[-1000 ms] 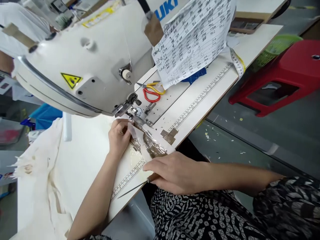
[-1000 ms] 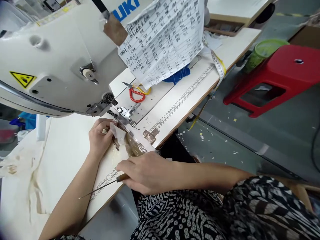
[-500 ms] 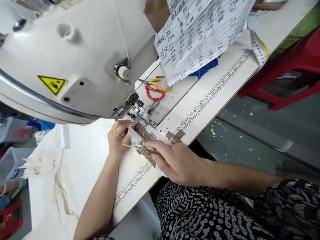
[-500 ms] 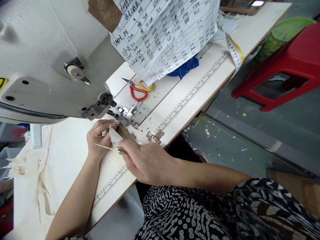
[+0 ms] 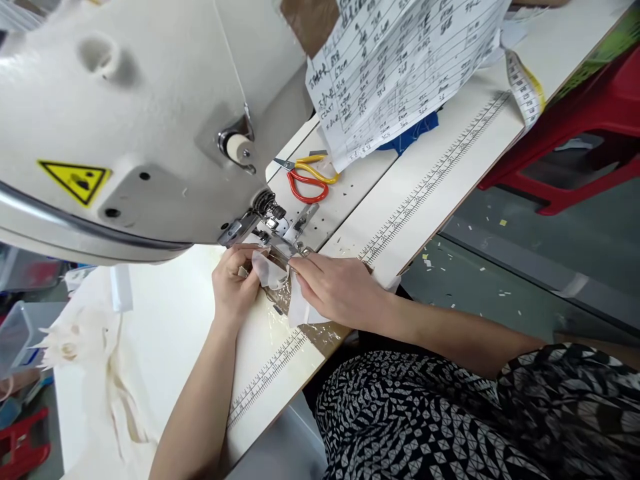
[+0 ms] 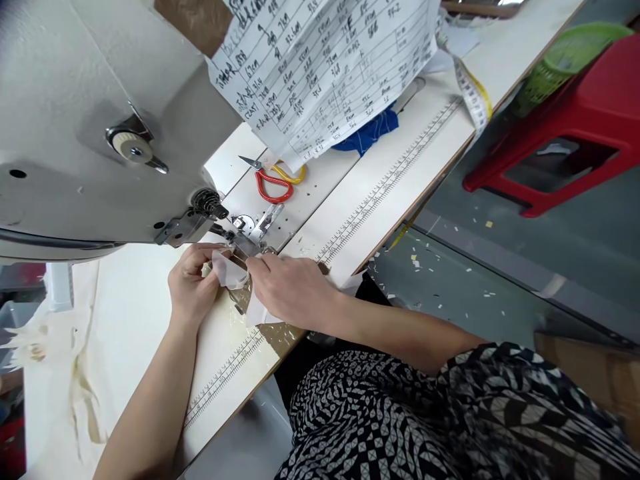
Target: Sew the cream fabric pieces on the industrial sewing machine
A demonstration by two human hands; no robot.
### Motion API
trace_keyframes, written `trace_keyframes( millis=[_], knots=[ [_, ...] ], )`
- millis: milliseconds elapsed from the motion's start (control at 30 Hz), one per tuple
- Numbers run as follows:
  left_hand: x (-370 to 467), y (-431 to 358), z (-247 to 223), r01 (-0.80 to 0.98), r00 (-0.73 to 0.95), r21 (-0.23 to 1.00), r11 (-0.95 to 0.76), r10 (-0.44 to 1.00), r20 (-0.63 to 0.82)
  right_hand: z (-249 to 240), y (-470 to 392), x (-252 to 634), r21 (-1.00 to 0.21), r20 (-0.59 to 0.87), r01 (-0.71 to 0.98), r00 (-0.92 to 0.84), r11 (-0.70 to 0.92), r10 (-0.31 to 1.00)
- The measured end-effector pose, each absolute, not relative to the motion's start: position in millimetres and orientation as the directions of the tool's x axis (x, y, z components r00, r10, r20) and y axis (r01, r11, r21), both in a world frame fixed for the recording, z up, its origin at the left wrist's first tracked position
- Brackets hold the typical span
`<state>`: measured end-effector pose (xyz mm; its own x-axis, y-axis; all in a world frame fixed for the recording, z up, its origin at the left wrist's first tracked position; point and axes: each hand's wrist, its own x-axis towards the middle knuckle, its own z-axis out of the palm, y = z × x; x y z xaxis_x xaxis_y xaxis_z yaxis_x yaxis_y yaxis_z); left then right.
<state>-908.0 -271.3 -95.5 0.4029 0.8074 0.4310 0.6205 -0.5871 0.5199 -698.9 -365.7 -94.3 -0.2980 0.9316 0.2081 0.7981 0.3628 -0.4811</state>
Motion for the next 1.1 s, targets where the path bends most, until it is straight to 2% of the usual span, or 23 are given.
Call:
trace_keyframes(
  millis=[133,500,867,1100],
  knots=[
    [-906.8,-272.0,-94.4,0.627,0.403,0.518,-0.583,0.811,0.425,-93.5,-364.6,-699.9,-0.466,0.175,0.817,-0.292,0.340,0.940],
    [-904.8,-272.5,-94.0,0.674,0.416,0.456,-0.581,0.809,0.416,-93.2,-364.2,-698.3,-0.509,0.199,0.788,-0.284,0.347,0.938],
    [-904.1,-273.4,-95.8,0.685,0.420,0.440,-0.580,0.809,0.412,-96.7,-364.7,-701.1,-0.412,0.223,0.831,-0.305,0.373,0.926],
    [-905.1,-271.9,-98.8,0.698,0.302,0.542,-0.468,0.879,0.370,-96.9,-364.8,-700.9,-0.432,0.216,0.822,-0.306,0.372,0.927]
  ],
)
